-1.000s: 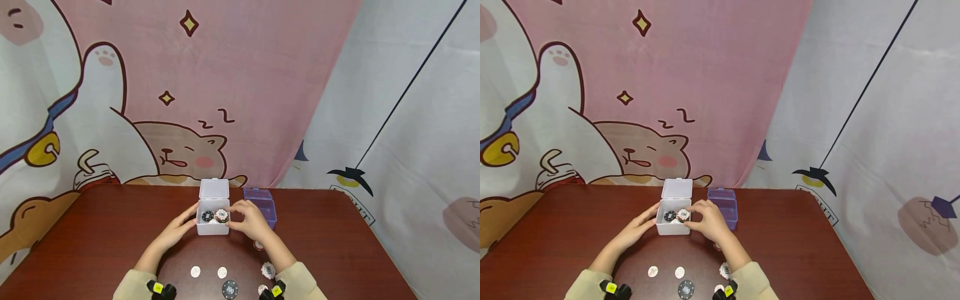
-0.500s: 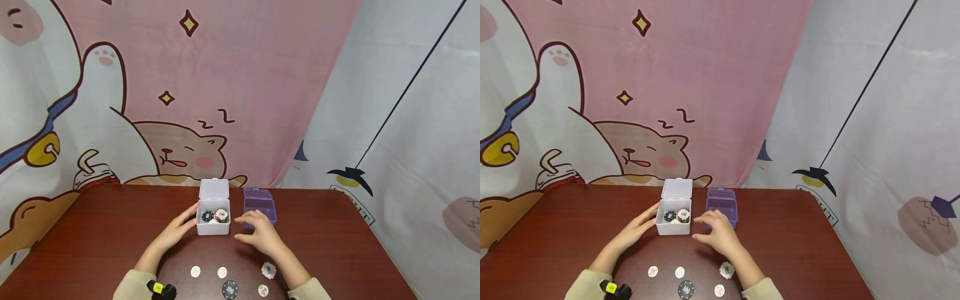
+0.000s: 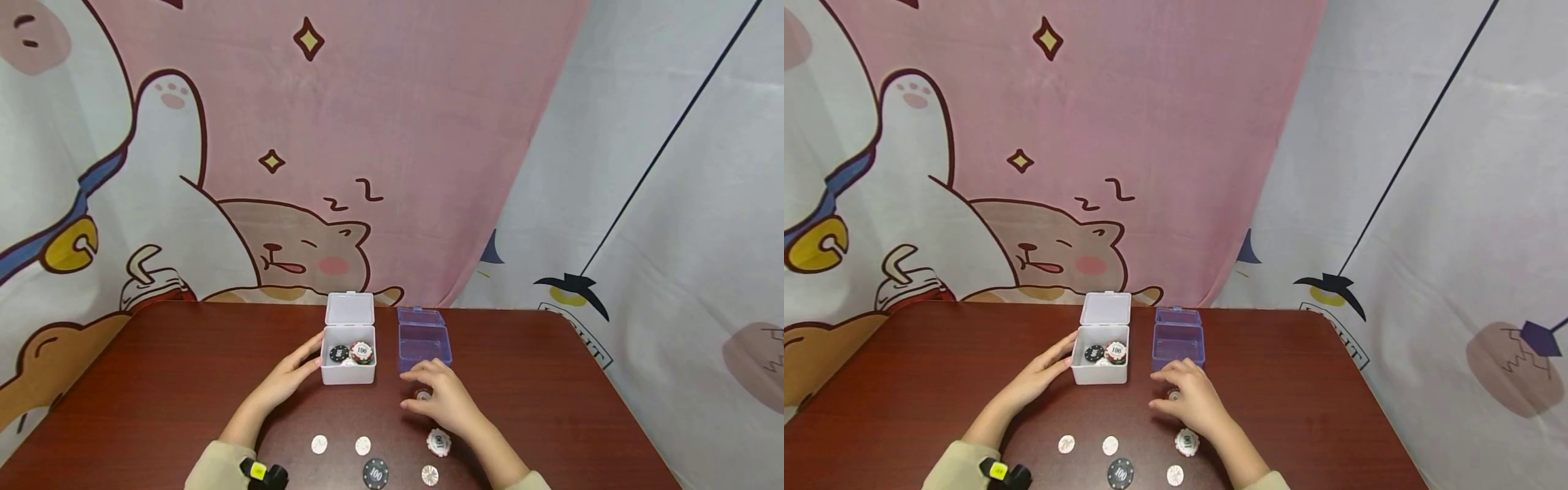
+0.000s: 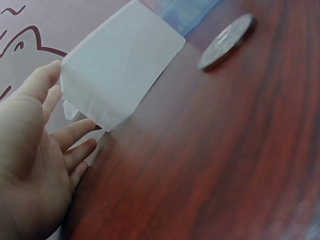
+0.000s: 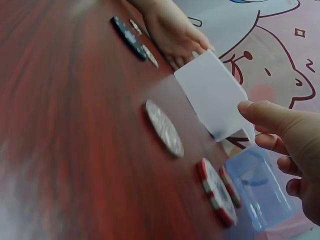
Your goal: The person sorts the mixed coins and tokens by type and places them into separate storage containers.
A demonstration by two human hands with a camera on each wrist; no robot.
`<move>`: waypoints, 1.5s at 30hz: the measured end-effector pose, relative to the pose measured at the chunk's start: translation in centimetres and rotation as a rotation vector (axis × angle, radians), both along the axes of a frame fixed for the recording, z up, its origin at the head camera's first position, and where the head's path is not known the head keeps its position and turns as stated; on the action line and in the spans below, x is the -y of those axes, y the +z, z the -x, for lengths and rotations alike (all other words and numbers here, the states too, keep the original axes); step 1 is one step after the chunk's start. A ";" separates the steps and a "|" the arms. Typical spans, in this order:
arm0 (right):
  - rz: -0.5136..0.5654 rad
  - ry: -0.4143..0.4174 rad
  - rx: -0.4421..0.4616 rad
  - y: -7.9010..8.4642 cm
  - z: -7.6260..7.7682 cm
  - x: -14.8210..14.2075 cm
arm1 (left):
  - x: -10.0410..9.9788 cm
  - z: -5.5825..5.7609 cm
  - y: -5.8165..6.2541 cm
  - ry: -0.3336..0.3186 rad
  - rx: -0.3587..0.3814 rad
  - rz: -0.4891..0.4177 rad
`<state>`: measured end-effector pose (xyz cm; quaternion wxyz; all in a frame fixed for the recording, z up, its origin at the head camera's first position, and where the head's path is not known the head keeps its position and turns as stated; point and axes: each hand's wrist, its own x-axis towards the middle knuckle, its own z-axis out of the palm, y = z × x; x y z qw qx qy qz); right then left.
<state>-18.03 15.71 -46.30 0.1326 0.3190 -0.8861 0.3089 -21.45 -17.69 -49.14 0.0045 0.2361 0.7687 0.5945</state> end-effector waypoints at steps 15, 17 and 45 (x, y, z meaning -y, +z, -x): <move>-0.052 -0.021 0.024 -1.4 -0.2 -2.6 | -0.1 0.3 -0.3 0.005 0.006 0.001; -0.062 -0.023 0.030 -1.6 -0.1 -2.9 | -0.1 0.3 -0.3 0.008 0.010 0.001; 0.006 0.002 0.050 -3.3 0.0 -3.3 | -0.4 -0.4 0.8 0.018 0.017 0.025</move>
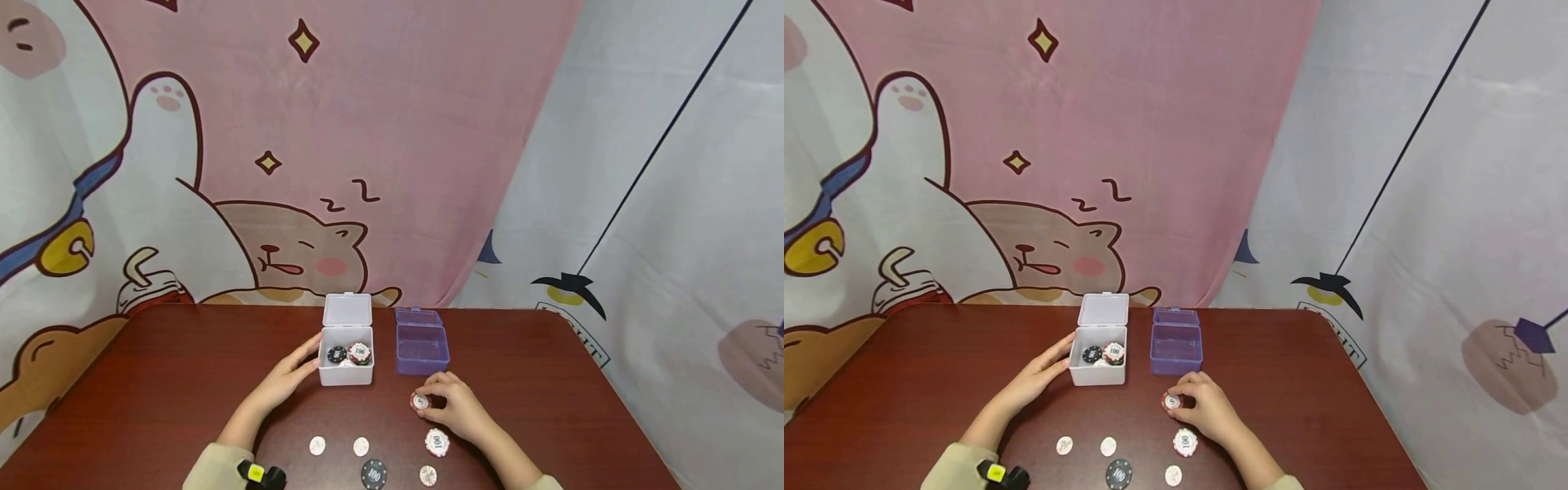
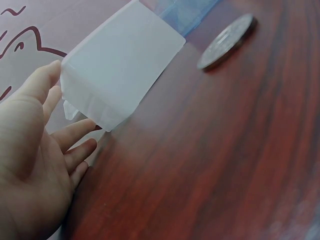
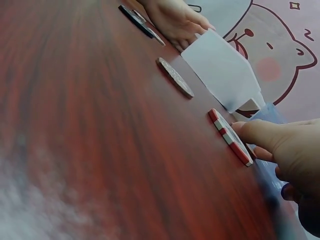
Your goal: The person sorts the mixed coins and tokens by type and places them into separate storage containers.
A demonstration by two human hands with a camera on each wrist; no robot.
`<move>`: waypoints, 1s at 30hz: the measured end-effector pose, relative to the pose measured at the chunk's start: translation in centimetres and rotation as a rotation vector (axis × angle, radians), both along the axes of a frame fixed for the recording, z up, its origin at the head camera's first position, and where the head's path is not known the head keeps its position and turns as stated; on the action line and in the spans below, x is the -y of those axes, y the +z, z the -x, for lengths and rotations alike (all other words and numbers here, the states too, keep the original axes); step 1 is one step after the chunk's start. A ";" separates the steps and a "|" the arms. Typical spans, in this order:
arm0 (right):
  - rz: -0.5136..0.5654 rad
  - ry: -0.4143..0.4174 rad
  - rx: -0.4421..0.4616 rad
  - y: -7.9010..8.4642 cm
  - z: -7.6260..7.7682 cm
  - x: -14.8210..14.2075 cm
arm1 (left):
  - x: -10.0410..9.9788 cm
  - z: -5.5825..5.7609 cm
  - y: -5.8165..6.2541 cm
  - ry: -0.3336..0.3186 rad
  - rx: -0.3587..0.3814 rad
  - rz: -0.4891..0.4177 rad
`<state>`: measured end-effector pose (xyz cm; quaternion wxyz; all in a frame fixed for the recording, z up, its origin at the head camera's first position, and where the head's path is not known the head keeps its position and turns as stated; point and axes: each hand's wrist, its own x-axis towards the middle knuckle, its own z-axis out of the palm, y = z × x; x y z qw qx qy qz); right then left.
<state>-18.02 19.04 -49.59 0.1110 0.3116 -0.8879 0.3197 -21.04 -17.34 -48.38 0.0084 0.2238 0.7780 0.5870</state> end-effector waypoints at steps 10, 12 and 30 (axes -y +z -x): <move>0.049 0.047 -0.108 -0.5 -0.1 0.9 | 0.4 0.6 -1.1 -0.005 0.007 -0.012; 0.063 0.059 -0.121 -0.5 -0.1 1.3 | 0.4 0.6 -1.1 -0.011 0.003 -0.016; 0.133 0.052 -0.089 1.5 0.2 5.7 | 0.2 0.5 -0.9 -0.004 -0.013 0.000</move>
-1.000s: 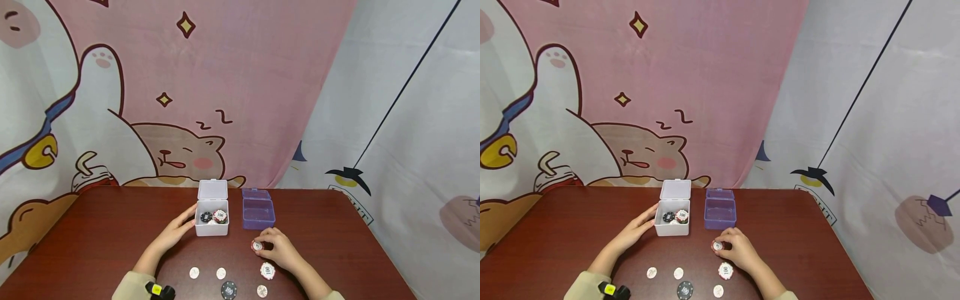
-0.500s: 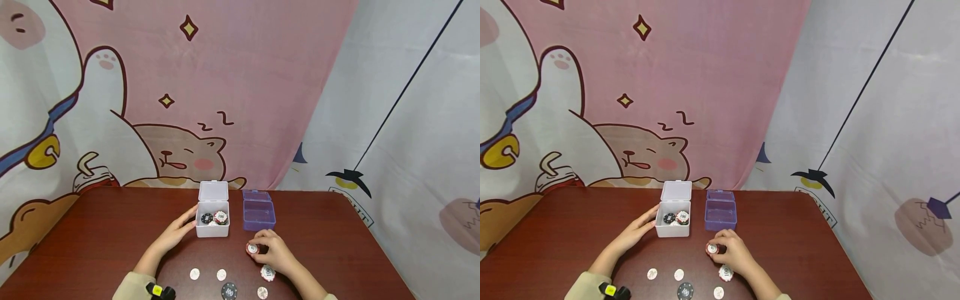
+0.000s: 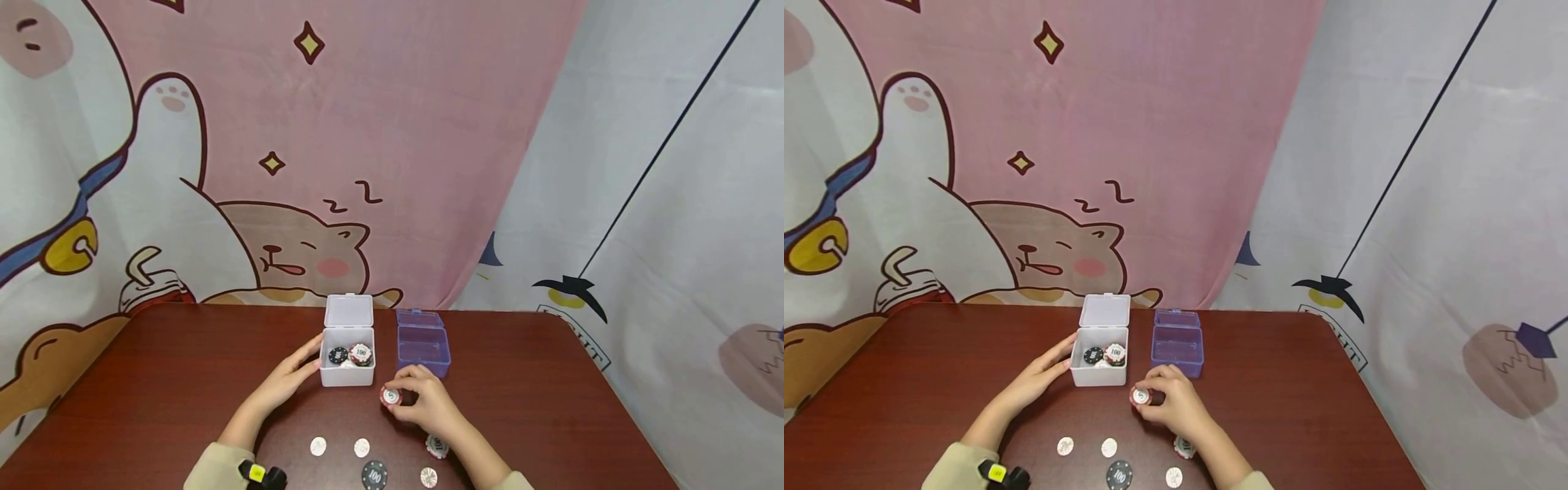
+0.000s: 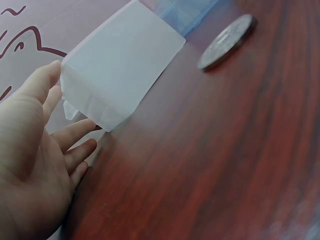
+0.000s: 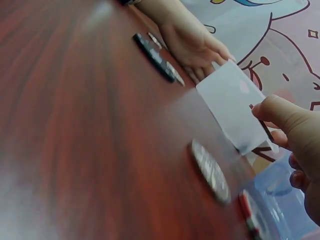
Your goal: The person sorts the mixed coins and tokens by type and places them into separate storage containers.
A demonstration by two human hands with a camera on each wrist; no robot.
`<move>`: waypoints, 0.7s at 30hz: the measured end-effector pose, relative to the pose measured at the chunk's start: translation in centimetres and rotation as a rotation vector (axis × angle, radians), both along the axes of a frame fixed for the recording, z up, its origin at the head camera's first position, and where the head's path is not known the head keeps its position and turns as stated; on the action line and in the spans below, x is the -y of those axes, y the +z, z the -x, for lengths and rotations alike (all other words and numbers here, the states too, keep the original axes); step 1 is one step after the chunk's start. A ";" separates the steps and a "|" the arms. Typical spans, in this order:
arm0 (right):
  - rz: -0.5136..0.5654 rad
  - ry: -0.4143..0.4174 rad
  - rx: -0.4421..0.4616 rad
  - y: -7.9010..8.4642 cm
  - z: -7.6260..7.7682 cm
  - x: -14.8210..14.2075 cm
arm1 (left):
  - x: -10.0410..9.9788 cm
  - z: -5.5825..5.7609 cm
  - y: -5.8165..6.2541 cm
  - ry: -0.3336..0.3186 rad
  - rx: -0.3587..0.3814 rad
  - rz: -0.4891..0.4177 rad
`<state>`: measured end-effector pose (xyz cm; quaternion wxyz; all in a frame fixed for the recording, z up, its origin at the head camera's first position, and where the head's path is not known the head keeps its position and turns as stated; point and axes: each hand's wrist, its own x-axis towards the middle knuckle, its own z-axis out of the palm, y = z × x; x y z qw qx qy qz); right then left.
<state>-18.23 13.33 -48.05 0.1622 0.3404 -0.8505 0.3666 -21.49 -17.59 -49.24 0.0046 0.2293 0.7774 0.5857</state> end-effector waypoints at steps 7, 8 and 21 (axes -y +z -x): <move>0.024 0.009 -0.029 0.9 0.3 1.4 | -0.4 -1.4 2.2 -0.006 -0.005 -0.008; 0.026 0.008 -0.030 1.1 0.4 1.6 | -0.4 -1.5 2.4 -0.007 -0.008 -0.004; 0.052 0.017 -0.063 2.8 2.5 3.6 | 0.1 0.1 -0.1 0.012 0.006 0.016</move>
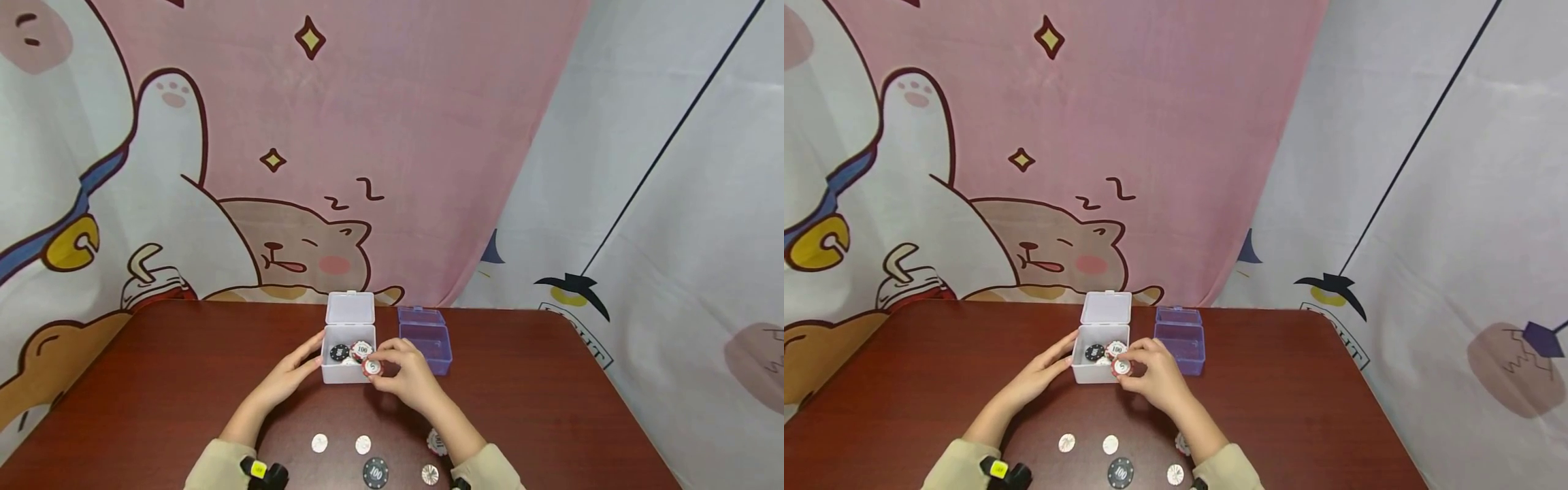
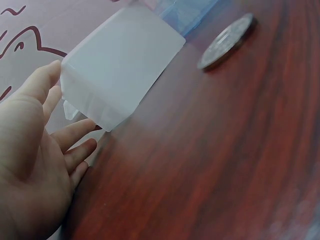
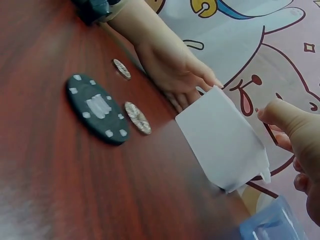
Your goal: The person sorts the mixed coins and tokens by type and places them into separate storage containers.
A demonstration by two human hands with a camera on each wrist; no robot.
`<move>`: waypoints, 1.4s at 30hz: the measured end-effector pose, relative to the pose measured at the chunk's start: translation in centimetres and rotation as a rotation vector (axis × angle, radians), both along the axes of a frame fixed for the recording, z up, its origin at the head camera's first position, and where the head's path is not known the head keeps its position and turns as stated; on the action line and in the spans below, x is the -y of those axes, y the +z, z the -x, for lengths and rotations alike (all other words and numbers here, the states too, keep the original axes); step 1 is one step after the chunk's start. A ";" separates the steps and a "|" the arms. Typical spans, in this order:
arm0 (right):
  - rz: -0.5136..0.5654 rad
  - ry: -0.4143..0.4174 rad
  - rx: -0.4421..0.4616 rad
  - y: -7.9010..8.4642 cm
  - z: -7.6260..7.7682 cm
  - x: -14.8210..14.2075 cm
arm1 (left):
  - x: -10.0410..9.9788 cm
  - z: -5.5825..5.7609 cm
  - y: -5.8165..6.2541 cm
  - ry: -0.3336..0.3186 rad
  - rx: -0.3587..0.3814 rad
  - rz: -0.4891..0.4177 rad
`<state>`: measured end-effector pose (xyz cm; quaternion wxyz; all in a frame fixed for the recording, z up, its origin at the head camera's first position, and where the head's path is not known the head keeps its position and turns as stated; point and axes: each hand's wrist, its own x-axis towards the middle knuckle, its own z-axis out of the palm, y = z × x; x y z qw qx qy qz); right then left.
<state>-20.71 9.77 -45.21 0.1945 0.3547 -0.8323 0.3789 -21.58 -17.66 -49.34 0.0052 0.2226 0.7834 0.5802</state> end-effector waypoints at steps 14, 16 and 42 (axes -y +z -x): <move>-0.031 -0.047 0.056 0.5 2.7 2.1 | 0.1 0.3 -0.3 -0.009 0.031 -0.019; -0.034 -0.055 0.070 0.5 3.0 2.4 | 0.1 0.3 -0.3 -0.011 0.029 -0.019; -0.157 -0.132 0.185 0.4 4.4 3.1 | -0.1 -0.2 0.5 -0.027 -0.009 -0.031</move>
